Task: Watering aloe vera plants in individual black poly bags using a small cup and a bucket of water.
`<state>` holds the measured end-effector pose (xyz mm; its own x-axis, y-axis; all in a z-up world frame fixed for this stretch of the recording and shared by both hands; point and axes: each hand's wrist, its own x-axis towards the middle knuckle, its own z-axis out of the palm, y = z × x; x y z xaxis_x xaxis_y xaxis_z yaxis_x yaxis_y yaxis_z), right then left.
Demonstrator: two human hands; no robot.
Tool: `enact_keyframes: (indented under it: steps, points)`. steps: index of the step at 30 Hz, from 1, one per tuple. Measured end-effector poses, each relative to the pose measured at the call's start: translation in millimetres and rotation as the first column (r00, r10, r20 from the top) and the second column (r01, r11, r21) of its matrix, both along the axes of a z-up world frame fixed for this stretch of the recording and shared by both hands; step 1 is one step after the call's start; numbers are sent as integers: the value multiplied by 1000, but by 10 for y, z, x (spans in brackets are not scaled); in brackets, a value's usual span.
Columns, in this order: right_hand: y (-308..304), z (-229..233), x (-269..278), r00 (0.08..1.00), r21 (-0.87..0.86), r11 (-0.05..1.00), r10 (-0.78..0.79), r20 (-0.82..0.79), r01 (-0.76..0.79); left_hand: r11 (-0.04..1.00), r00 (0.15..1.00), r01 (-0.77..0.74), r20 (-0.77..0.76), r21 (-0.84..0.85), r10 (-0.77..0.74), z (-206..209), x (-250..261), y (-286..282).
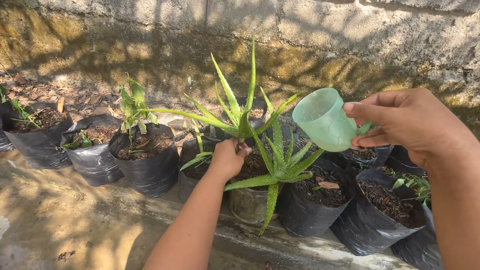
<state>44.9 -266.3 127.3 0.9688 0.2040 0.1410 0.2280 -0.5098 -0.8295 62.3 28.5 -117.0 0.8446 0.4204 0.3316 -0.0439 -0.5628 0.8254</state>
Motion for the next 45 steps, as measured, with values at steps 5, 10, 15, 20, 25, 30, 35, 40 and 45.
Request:
enact_keyframes:
  steps: [5, 10, 15, 20, 25, 30, 35, 40, 45]
  points:
    - [-13, 29, -15, 1000, -27, 1000, 0, 13, 0, 989, 989, 66, -124, -130, -83, 45, -8, 104]
    - [-18, 33, -20, 1000, -55, 998, 21, 9, -21, 941, 979, 203, 68, -270, -192, -231, 80, 133]
    - [132, 24, -70, 1000, -236, 972, 0, 31, 7, 999, 999, 23, -30, -42, -24, -79, 33, -22]
    - [465, -90, -161, 958, -446, 890, 43, 284, 92, 956, 992, 30, -107, -291, -64, -20, 131, -6]
    - [596, -240, -79, 847, -463, 870, 115, 520, 167, 842, 983, 177, 134, -509, -125, -229, 177, 51]
    - [469, -174, -85, 999, 131, 991, 13, -53, -6, 809, 989, 147, 92, -569, -114, 10, -23, 32]
    - [288, -249, 92, 998, 172, 984, 43, -40, -35, 903, 979, 174, -30, -393, -202, -252, 166, 125]
    - [188, -228, 61, 999, 165, 985, 45, -18, -41, 964, 979, 200, 70, -175, -190, -406, 179, 101]
    - [163, -201, 2, 1000, 140, 990, 19, -3, -19, 999, 999, 30, -31, -18, -30, -15, -103, -86]
